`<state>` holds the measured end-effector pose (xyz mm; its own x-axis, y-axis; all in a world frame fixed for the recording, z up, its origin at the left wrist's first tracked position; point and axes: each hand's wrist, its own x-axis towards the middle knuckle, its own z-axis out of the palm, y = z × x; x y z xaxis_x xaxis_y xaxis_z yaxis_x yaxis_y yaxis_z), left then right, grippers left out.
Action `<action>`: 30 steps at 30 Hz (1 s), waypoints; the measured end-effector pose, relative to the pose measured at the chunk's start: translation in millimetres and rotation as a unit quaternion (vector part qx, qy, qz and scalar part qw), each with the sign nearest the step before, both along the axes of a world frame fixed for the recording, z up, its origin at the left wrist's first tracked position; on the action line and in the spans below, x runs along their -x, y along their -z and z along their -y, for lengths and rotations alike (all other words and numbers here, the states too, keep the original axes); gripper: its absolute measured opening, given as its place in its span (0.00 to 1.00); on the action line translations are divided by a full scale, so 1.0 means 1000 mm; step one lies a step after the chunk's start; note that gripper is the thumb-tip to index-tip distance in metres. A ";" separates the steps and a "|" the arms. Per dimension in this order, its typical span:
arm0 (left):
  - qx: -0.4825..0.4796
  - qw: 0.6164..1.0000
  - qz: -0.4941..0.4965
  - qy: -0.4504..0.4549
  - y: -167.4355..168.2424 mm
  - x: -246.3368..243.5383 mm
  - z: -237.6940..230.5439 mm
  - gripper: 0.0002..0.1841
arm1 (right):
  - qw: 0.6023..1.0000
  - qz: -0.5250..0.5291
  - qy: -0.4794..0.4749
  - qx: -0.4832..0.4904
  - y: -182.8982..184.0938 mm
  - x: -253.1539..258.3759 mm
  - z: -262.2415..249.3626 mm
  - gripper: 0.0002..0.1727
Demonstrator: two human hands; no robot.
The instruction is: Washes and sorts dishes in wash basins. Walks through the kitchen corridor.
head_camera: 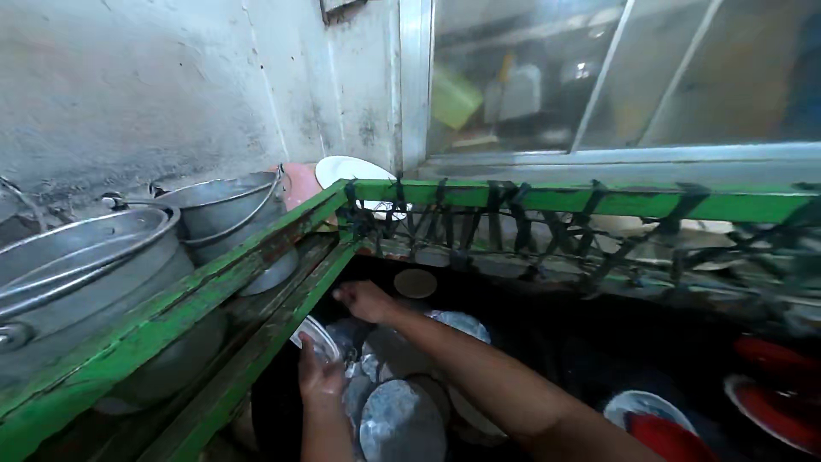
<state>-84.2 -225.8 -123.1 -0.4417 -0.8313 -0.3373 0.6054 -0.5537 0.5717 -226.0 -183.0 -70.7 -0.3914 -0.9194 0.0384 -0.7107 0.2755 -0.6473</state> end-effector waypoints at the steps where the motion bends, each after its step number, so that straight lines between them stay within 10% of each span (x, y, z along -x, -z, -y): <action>1: -0.014 1.000 -0.007 -0.015 0.001 -0.001 0.001 0.12 | 0.996 -0.049 -0.007 -0.068 0.019 0.011 0.001 0.20; 7: -0.018 1.000 0.014 -0.014 0.000 -0.005 0.003 0.13 | 0.964 -0.118 -0.038 -0.236 0.059 0.009 -0.016 0.23; 16: 0.101 0.988 -0.009 0.114 0.013 0.011 0.000 0.21 | 0.974 -0.217 0.059 -0.035 -0.054 -0.017 -0.044 0.13; 22: 0.094 0.988 -0.017 0.118 0.016 0.017 -0.009 0.20 | 0.994 -0.045 0.039 0.088 -0.043 -0.051 -0.066 0.18; 26: 0.040 0.996 0.004 0.077 0.011 0.010 -0.004 0.13 | 0.992 -0.025 0.031 -0.119 0.000 -0.043 -0.093 0.17; 30: 0.032 0.997 -0.024 0.068 0.008 0.007 -0.005 0.14 | 0.958 -0.098 -0.018 -0.268 0.042 -0.062 -0.106 0.37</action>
